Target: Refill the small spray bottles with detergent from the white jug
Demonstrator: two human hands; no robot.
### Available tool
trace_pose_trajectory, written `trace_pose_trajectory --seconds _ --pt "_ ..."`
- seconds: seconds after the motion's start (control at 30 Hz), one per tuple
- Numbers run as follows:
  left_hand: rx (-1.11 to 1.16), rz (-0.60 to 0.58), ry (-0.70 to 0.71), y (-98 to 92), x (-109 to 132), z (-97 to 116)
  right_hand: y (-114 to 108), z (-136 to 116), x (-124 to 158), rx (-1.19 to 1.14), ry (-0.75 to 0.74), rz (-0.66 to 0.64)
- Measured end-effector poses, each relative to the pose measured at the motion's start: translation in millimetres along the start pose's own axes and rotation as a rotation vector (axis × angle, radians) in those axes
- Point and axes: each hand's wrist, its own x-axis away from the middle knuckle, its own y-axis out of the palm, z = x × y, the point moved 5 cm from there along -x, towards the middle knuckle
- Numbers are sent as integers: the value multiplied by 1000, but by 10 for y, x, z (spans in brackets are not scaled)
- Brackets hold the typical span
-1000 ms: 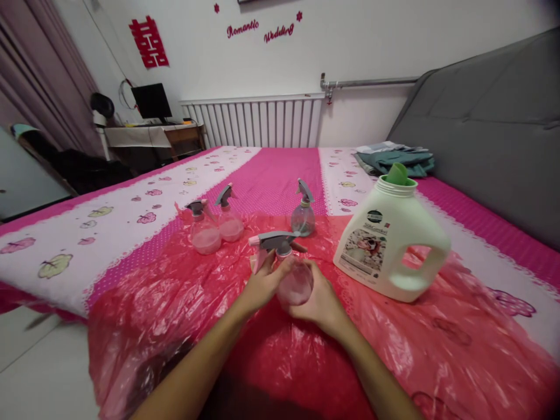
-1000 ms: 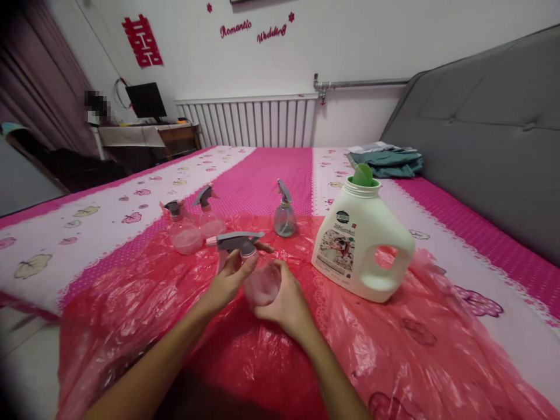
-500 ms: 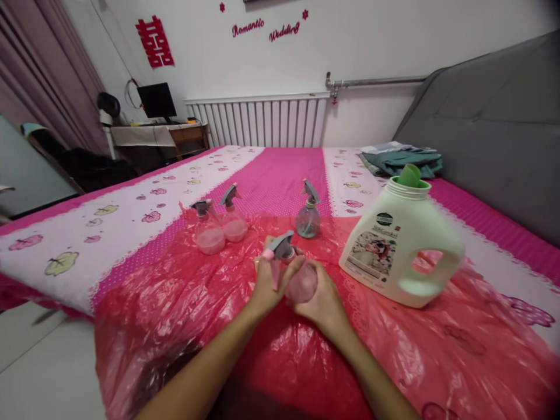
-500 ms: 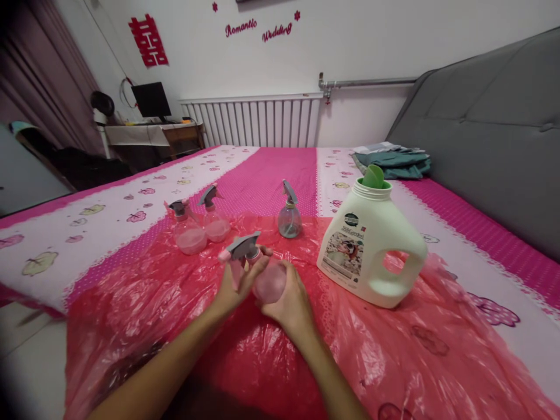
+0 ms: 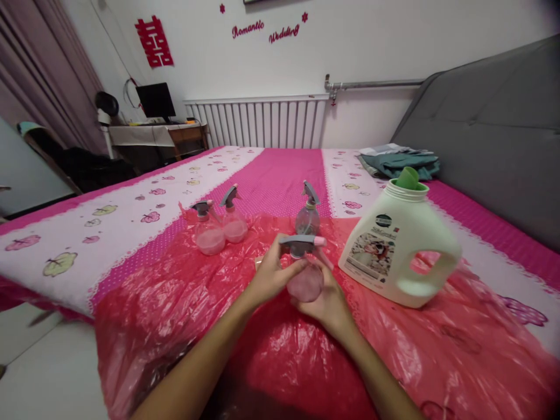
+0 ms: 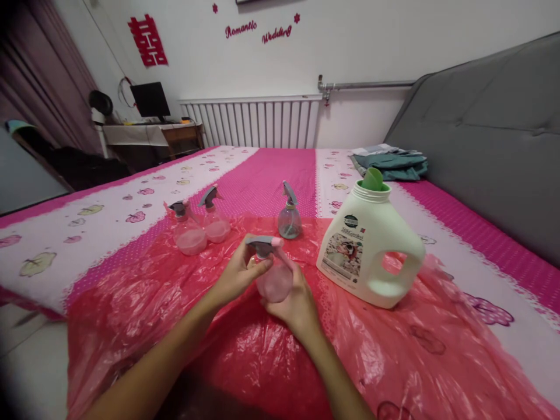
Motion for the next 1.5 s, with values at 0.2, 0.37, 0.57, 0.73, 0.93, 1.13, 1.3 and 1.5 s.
trace_pose_trajectory --seconds 0.2,0.37,0.57,0.73,0.93,1.13,1.3,1.5 --pt "26 -5 -65 -35 62 12 2 -18 -10 -1 71 71" --pt "78 -42 -83 -26 63 132 -35 -39 -12 -5 48 106" --pt "104 182 -6 -13 -30 266 -11 -43 19 -27 8 97" --pt "78 232 110 -262 -105 574 -45 -23 13 -42 13 118" --pt "59 292 260 -879 -125 1074 -133 20 28 -54 37 134" --pt "-191 320 334 -1059 -115 1314 -104 56 75 -67 15 123" --pt "-673 220 231 -1030 -130 1136 -119 63 128 -55 4 137" --pt "-1132 46 -32 -1046 -130 405 -339 24 205 -18 -16 180"
